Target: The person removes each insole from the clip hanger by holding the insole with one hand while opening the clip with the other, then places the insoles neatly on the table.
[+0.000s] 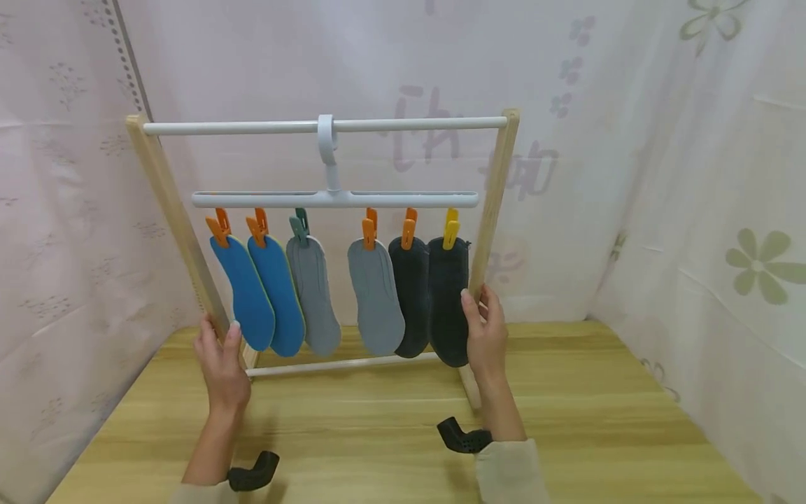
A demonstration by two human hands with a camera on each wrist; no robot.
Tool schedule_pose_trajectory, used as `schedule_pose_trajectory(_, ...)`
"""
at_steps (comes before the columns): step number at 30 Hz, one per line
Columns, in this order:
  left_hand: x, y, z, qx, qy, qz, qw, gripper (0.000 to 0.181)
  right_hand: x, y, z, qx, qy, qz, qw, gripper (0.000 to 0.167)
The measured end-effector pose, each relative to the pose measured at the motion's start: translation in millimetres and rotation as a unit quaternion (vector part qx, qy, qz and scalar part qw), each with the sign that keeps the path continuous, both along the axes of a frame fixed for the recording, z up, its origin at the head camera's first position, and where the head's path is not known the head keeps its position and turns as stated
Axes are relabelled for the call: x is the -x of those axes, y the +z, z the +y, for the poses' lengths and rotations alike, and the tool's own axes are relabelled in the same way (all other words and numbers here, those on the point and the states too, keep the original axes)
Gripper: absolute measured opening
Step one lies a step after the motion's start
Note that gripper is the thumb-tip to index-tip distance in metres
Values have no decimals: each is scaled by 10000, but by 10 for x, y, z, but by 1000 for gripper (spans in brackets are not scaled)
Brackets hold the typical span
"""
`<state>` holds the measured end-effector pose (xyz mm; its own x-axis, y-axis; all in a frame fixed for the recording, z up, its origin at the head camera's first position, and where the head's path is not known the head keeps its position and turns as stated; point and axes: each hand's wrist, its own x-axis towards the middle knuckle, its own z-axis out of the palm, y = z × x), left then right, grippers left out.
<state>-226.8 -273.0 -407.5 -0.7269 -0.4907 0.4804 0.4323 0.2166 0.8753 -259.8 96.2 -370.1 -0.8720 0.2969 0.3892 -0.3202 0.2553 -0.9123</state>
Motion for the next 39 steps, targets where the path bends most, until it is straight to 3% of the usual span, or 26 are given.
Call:
schedule_pose_trajectory(10, 167, 40, 361, 71, -130, 250, 9996, 67, -63, 86, 294, 171, -514, 151, 9984, 62)
schedule_pose_trajectory(16, 172, 55, 505, 95, -278, 41, 9996, 72, -99, 56, 453, 262, -658, 74, 9975, 63)
schedule_pose_trajectory(24, 173, 75, 608, 26, -324, -6, 9995, 71, -101, 71, 586, 253, -782, -62, 9966, 67)
schedule_pose_trajectory(39, 147, 46, 769, 65, -115, 103, 9999, 70, -83, 82, 692, 319, -858, -84, 9958, 66)
